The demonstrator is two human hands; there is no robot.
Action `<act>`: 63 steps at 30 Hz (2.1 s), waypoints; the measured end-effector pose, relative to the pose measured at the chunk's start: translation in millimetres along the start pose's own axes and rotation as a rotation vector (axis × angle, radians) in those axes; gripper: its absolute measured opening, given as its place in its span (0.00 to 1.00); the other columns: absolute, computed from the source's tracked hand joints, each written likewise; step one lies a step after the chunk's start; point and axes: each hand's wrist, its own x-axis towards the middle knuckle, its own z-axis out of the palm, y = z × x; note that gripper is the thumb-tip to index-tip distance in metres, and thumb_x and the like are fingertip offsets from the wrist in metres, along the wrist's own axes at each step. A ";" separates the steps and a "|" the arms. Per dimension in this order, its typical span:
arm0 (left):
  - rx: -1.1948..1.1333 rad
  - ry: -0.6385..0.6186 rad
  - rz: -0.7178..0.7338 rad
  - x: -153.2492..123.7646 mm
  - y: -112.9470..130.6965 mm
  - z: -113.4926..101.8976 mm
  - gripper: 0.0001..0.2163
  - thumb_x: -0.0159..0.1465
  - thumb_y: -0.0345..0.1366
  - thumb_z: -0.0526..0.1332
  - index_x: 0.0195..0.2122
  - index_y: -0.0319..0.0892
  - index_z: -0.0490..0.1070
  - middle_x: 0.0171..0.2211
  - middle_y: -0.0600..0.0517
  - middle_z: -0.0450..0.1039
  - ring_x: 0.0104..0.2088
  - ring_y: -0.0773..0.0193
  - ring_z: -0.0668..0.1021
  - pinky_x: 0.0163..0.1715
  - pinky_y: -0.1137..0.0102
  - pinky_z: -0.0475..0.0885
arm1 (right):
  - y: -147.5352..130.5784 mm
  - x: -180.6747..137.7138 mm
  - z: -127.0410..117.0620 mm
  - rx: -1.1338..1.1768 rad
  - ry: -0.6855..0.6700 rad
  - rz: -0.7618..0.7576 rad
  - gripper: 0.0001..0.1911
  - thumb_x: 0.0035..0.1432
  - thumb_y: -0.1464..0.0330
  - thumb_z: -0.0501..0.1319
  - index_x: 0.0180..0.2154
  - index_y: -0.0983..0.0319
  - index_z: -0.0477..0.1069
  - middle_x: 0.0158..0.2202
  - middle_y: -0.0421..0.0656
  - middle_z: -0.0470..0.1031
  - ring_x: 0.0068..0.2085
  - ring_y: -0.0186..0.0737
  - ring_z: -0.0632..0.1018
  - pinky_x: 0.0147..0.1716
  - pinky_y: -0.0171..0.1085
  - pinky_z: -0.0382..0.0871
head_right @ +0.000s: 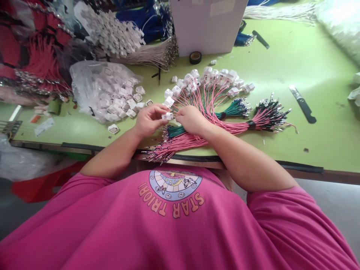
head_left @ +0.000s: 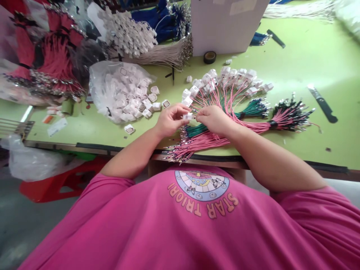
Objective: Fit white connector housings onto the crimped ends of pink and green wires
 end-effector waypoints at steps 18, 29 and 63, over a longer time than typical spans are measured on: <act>-0.076 -0.028 -0.085 -1.6 5.1 -2.4 0.17 0.50 0.43 0.76 0.35 0.43 0.74 0.41 0.49 0.78 0.34 0.68 0.80 0.26 0.73 0.73 | 1.0 0.9 3.2 0.099 -0.027 0.027 0.14 0.55 0.75 0.59 0.19 0.63 0.64 0.18 0.34 0.57 0.25 0.30 0.59 0.29 0.37 0.51; -0.051 -0.012 -0.109 0.5 4.5 3.0 0.22 0.46 0.49 0.77 0.32 0.42 0.72 0.39 0.49 0.77 0.39 0.65 0.80 0.38 0.68 0.76 | 0.1 -0.6 7.5 0.036 -0.030 -0.005 0.14 0.57 0.74 0.58 0.20 0.62 0.64 0.19 0.35 0.58 0.26 0.31 0.61 0.30 0.36 0.52; 0.163 0.008 -0.113 -1.3 16.7 3.6 0.19 0.54 0.50 0.72 0.39 0.42 0.76 0.40 0.47 0.79 0.35 0.64 0.80 0.36 0.69 0.75 | 5.8 -0.1 13.8 -0.369 0.013 -0.160 0.15 0.68 0.69 0.50 0.37 0.64 0.75 0.36 0.47 0.79 0.36 0.39 0.73 0.37 0.36 0.58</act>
